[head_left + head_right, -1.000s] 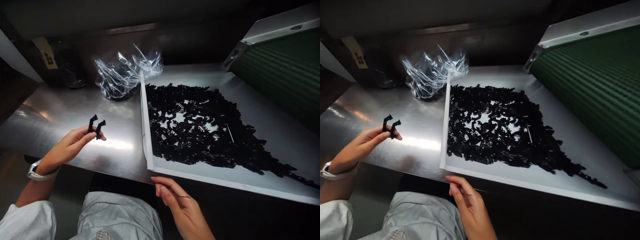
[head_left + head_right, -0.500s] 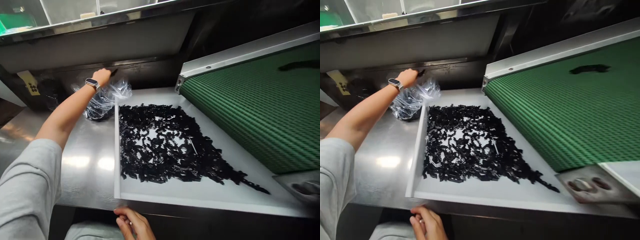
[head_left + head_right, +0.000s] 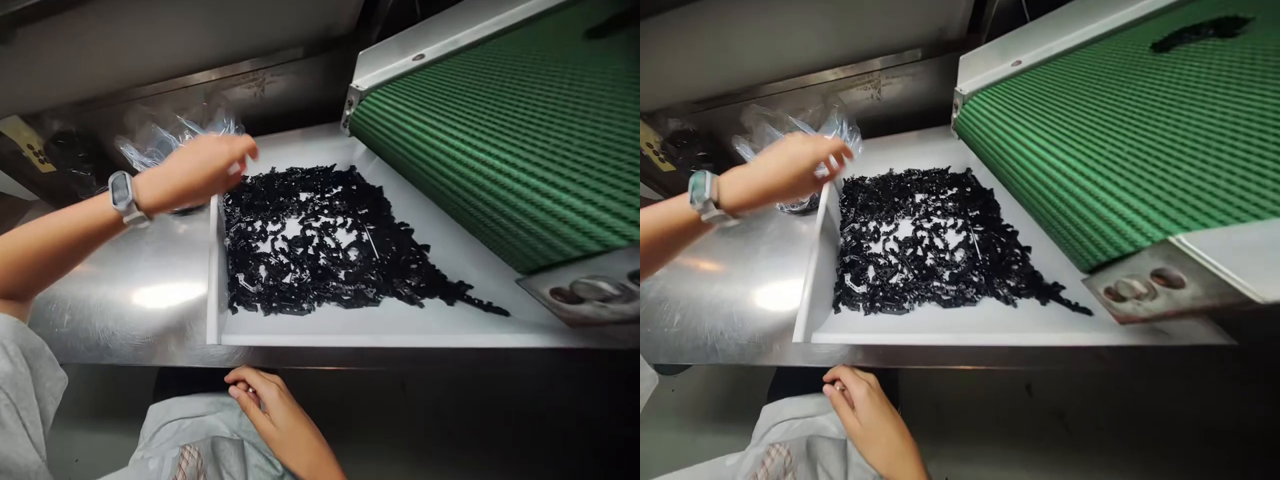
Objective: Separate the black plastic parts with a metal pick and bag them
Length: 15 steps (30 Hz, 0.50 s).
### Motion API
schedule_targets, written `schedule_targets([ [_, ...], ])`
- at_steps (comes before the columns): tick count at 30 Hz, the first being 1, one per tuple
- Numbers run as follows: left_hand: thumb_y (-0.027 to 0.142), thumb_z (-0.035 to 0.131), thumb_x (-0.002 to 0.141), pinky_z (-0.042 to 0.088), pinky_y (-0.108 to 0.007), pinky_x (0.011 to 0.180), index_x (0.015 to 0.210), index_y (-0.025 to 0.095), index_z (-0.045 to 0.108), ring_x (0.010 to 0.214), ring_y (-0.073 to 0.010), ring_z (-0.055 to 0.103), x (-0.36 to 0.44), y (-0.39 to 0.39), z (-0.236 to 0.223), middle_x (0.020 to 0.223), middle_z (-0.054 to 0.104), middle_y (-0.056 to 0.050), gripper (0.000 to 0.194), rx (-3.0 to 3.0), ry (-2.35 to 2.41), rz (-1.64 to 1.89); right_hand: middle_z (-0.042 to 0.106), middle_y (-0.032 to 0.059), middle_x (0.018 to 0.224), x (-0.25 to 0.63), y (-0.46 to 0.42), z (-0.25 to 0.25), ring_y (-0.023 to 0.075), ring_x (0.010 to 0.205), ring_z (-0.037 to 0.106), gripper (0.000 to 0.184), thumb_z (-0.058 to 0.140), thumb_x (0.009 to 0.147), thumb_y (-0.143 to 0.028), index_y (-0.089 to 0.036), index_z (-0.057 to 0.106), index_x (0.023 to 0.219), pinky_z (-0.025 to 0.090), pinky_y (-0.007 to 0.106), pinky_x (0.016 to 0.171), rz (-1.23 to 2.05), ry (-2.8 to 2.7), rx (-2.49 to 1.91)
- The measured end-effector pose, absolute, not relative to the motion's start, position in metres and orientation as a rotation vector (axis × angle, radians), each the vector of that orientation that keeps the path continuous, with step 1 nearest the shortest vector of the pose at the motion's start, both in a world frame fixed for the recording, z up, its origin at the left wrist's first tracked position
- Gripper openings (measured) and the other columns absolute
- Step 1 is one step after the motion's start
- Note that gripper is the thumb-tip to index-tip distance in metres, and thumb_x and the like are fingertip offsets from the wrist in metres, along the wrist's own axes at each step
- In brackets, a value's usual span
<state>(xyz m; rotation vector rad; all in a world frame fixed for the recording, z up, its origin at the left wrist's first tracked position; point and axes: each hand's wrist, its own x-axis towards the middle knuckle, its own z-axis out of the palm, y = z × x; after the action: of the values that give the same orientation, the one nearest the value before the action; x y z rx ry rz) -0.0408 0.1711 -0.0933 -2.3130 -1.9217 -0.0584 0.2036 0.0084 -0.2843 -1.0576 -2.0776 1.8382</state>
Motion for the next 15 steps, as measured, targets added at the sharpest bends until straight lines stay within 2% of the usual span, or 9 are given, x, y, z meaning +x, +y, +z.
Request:
schedule_targets([
  [1,0.027,0.055,0.102,0.053,-0.039,0.105,0.143,0.025,0.063,0.113,-0.0234,0.071,-0.019,0.164,-0.108,0.130,0.075,-0.006,0.042,-2.540,-1.841,0.081,0.079,0.0076,0.111,0.200,0.007,-0.282,0.0255,0.110,0.071,0.033,0.053,0.103,-0.043,-0.024,0.078,0.113,0.055,0.036,0.098,1.850,-2.082,-1.045],
  [2,0.027,0.056,0.101,0.054,-0.041,0.104,0.146,0.024,0.061,0.114,-0.0257,0.070,0.000,0.159,-0.123,0.137,0.072,-0.009,0.045,-2.799,-1.705,0.295,0.079,0.0074,0.111,0.197,0.004,-0.280,0.0249,0.110,0.071,0.032,0.053,0.103,-0.041,-0.024,0.078,0.113,0.055,0.035,0.098,1.859,-2.086,-1.032],
  [4,0.029,0.062,0.098,0.052,-0.049,0.110,0.159,0.026,0.047,0.135,-0.0353,0.060,0.027,0.160,-0.150,0.162,0.053,-0.013,0.063,-3.002,-1.558,0.615,0.079,0.0068,0.110,0.194,-0.003,-0.277,0.0230,0.108,0.071,0.028,0.055,0.102,-0.036,-0.023,0.078,0.113,0.054,0.033,0.096,1.875,-2.096,-1.006],
  [6,0.031,0.068,0.094,0.049,-0.056,0.113,0.163,0.024,0.042,0.145,-0.0429,0.050,0.041,0.177,-0.164,0.166,0.046,-0.019,0.073,-2.977,-1.619,0.643,0.079,0.0062,0.108,0.194,-0.011,-0.277,0.0216,0.105,0.070,0.026,0.057,0.101,-0.032,-0.022,0.078,0.112,0.052,0.030,0.095,1.889,-2.106,-0.990],
  [7,0.034,0.071,0.093,0.049,-0.057,0.113,0.162,0.021,0.042,0.144,-0.0434,0.051,0.043,0.189,-0.166,0.164,0.049,-0.020,0.076,-2.965,-1.661,0.647,0.078,0.0061,0.106,0.195,-0.015,-0.277,0.0211,0.104,0.070,0.025,0.058,0.101,-0.032,-0.022,0.078,0.112,0.052,0.030,0.093,1.895,-2.107,-0.993],
  [9,0.035,0.075,0.091,0.048,-0.052,0.116,0.157,0.017,0.048,0.139,-0.0391,0.057,0.043,0.215,-0.164,0.157,0.056,-0.020,0.074,-2.954,-1.729,0.640,0.078,0.0059,0.103,0.199,-0.021,-0.279,0.0203,0.099,0.069,0.025,0.060,0.100,-0.032,-0.020,0.078,0.111,0.052,0.028,0.089,1.902,-2.101,-1.012],
  [12,0.036,0.075,0.092,0.041,-0.057,0.122,0.159,0.013,0.043,0.147,-0.0414,0.047,0.045,0.241,-0.163,0.165,0.043,-0.025,0.078,-2.912,-1.824,0.503,0.077,0.0055,0.101,0.204,-0.027,-0.282,0.0195,0.096,0.068,0.026,0.058,0.101,-0.033,-0.020,0.078,0.111,0.051,0.027,0.087,1.891,-2.073,-1.064],
  [13,0.038,0.075,0.093,0.042,-0.059,0.121,0.158,0.013,0.044,0.147,-0.0411,0.048,0.047,0.243,-0.167,0.164,0.044,-0.025,0.076,-2.914,-1.855,0.473,0.077,0.0054,0.101,0.204,-0.027,-0.282,0.0198,0.098,0.068,0.026,0.057,0.102,-0.033,-0.020,0.078,0.111,0.050,0.028,0.089,1.884,-2.066,-1.078],
  [15,0.040,0.071,0.097,0.051,-0.058,0.114,0.147,0.015,0.055,0.135,-0.0348,0.059,0.054,0.239,-0.179,0.152,0.058,-0.020,0.059,-2.963,-1.916,0.436,0.077,0.0057,0.103,0.204,-0.027,-0.283,0.0209,0.104,0.067,0.027,0.056,0.103,-0.034,-0.021,0.078,0.112,0.049,0.029,0.094,1.874,-2.055,-1.103],
])
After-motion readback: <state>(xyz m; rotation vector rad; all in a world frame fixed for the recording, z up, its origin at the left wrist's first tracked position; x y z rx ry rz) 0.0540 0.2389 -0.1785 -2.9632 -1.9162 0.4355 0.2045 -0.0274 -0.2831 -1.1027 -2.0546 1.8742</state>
